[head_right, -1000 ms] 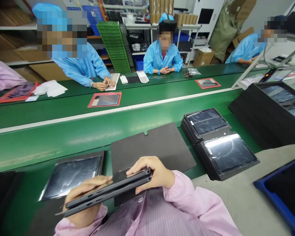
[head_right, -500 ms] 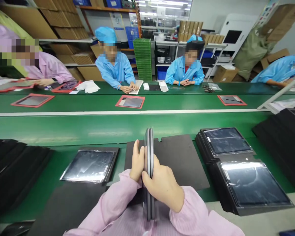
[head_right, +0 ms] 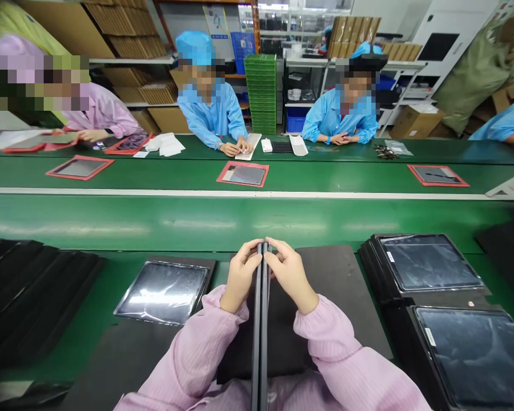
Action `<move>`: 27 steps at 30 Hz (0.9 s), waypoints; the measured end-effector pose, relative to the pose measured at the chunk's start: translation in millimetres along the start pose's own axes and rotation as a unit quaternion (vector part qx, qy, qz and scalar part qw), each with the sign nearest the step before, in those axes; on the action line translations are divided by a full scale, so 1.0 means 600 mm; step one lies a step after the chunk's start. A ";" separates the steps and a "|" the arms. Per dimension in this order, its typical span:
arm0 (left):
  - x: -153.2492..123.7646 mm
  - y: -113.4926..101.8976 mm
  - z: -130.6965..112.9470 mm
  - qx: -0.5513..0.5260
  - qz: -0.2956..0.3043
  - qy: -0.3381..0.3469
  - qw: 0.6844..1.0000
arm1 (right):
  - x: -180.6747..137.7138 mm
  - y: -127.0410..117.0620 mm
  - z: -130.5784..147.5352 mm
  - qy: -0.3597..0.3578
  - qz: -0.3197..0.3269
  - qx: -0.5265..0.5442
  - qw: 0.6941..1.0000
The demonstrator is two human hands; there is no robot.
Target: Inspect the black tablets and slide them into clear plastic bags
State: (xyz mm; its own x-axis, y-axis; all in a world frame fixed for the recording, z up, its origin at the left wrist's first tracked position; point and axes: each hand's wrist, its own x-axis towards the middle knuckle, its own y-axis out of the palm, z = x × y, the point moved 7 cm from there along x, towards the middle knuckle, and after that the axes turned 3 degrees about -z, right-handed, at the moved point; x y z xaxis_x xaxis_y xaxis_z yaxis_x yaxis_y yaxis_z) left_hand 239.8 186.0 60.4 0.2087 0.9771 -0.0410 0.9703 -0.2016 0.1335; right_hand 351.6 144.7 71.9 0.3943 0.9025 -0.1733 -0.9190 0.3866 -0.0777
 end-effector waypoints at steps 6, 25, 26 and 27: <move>0.004 0.000 -0.013 -0.018 0.019 -0.004 1.000 | 0.001 0.008 -0.006 0.039 0.054 0.041 0.997; -0.002 -0.006 -0.009 -0.026 0.083 -0.018 0.996 | -0.005 0.019 -0.008 0.037 0.111 0.037 0.992; -0.004 -0.006 -0.007 -0.037 0.098 -0.014 0.994 | -0.007 0.018 -0.006 0.034 0.122 0.035 0.991; -0.006 -0.005 -0.005 -0.046 0.111 -0.011 0.993 | -0.009 0.018 -0.004 0.029 0.133 0.030 0.990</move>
State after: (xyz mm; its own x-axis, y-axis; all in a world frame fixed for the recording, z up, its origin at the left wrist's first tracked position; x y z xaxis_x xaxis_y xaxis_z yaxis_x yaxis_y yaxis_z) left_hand 235.5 183.4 63.4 0.4187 0.9079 -0.0214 0.8854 -0.4029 0.2318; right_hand 339.5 143.6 69.4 0.1354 0.9624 -0.2356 -0.9883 0.1481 0.0370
